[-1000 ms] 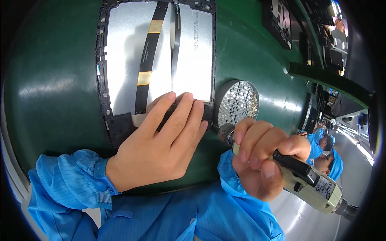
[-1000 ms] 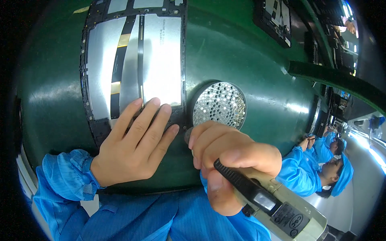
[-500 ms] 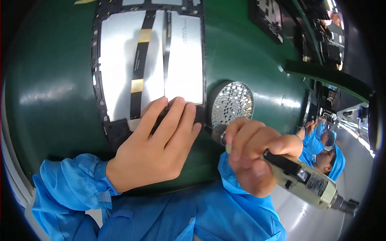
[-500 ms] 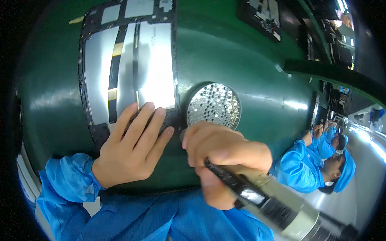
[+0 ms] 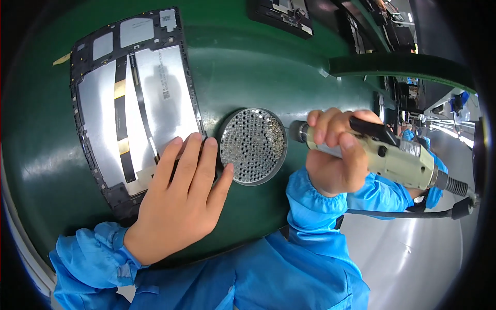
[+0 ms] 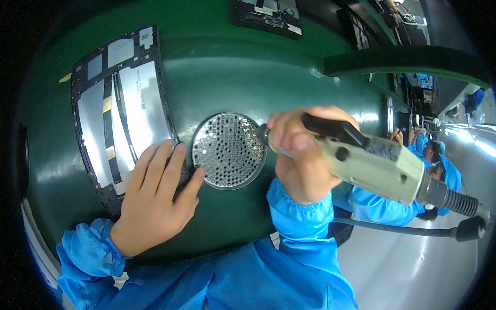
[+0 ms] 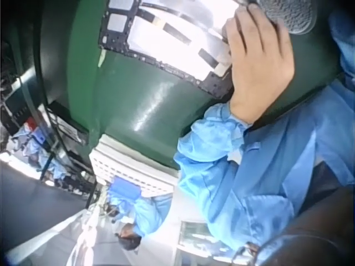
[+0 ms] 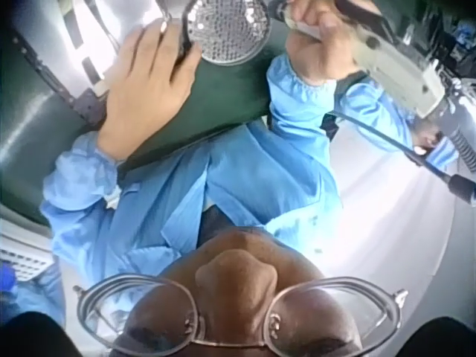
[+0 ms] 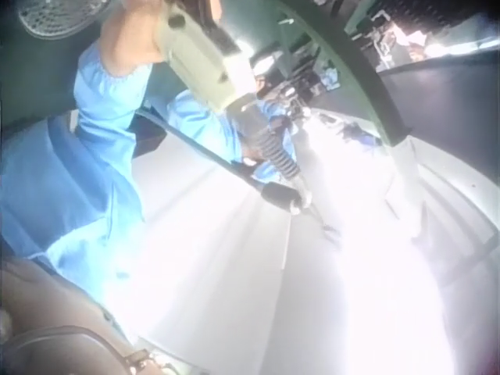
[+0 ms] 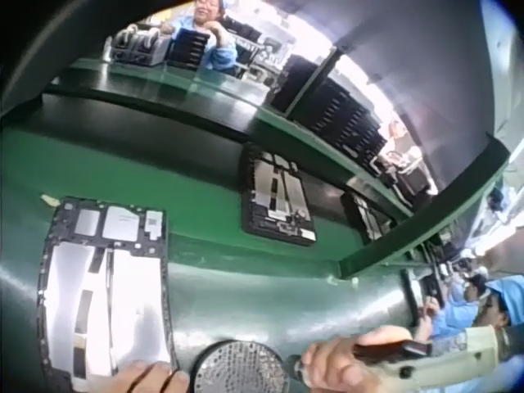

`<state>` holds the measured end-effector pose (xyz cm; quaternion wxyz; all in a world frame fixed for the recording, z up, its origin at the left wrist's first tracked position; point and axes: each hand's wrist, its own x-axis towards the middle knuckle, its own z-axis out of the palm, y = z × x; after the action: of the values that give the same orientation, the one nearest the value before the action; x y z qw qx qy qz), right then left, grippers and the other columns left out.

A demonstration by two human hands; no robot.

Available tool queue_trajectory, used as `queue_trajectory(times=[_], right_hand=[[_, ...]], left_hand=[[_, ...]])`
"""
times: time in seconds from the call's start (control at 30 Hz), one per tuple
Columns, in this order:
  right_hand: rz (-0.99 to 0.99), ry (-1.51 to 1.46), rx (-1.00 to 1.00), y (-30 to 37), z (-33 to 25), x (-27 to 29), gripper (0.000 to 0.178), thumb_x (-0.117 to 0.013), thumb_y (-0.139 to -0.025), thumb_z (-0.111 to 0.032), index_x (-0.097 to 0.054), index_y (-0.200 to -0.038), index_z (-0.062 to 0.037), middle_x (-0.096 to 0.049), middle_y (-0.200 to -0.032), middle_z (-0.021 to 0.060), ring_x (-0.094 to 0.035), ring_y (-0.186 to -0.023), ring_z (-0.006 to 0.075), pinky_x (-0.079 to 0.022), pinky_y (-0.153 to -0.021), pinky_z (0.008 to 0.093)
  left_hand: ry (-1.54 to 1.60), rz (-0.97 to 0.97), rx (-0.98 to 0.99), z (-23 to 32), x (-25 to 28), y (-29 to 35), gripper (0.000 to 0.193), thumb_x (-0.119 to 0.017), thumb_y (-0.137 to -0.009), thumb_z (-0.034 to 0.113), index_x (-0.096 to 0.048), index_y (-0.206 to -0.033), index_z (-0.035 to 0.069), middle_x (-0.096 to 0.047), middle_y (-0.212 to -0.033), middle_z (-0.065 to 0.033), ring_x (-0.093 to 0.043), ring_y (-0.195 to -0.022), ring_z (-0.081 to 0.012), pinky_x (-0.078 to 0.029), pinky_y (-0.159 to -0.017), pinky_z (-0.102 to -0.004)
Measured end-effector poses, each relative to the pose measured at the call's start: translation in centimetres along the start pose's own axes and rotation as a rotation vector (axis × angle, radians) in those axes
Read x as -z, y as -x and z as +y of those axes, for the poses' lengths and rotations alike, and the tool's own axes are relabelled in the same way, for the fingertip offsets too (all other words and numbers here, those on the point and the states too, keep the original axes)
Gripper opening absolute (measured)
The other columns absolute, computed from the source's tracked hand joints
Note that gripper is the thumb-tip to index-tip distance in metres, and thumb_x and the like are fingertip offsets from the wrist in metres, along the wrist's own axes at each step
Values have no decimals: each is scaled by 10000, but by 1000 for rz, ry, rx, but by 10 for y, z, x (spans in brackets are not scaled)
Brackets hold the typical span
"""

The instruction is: Assembling the internal components of a screen-based device on a factory production line.

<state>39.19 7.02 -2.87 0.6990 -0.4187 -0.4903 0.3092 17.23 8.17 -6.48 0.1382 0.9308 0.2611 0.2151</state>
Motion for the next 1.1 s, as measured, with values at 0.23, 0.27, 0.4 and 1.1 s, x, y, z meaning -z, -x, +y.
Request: queue_trajectory(times=[0.23, 0.27, 0.4, 1.1], right_hand=[[49, -55, -58, -6, 17, -9, 355, -532, -799, 19, -432, -1140, -1, -518, -665, 102, -499, -584, 188, -476, -656, 421], [49, -23, -33, -7, 18, -10, 354, -517, -787, 32, -439, -1131, 1, -517, -662, 100, -499, -578, 189, -477, -648, 417], [30, -24, -23, -2, 10, -14, 350, -546, -796, 17, -450, -1132, -2, -515, -661, 103, -503, -580, 192, -474, -645, 414], [-232, 18, -67, 30, -26, -4, 385, -529, -857, -164, -486, -1233, -93, -457, -664, 18, -478, -607, 150, -385, -652, 368]], left_hand=[[13, -126, -55, -7, -10, 4, 524, -762, -611, 210, -634, -1094, 51, -489, -1278, -228, -448, -1164, -444, -406, -968, -561], [17, -131, -56, -7, -10, 5, 524, -762, -611, 210, -634, -1094, 51, -489, -1278, -228, -448, -1164, -444, -406, -968, -561], [-26, -137, -86, -9, -2, 11, 530, -761, -609, 209, -630, -1099, 53, -491, -1274, -226, -448, -1161, -445, -411, -959, -566], [-9, -47, -83, -8, -6, 9, 281, -669, -688, 101, -640, -925, -46, -548, -1207, -242, -489, -1150, -477, -448, -937, -568]])
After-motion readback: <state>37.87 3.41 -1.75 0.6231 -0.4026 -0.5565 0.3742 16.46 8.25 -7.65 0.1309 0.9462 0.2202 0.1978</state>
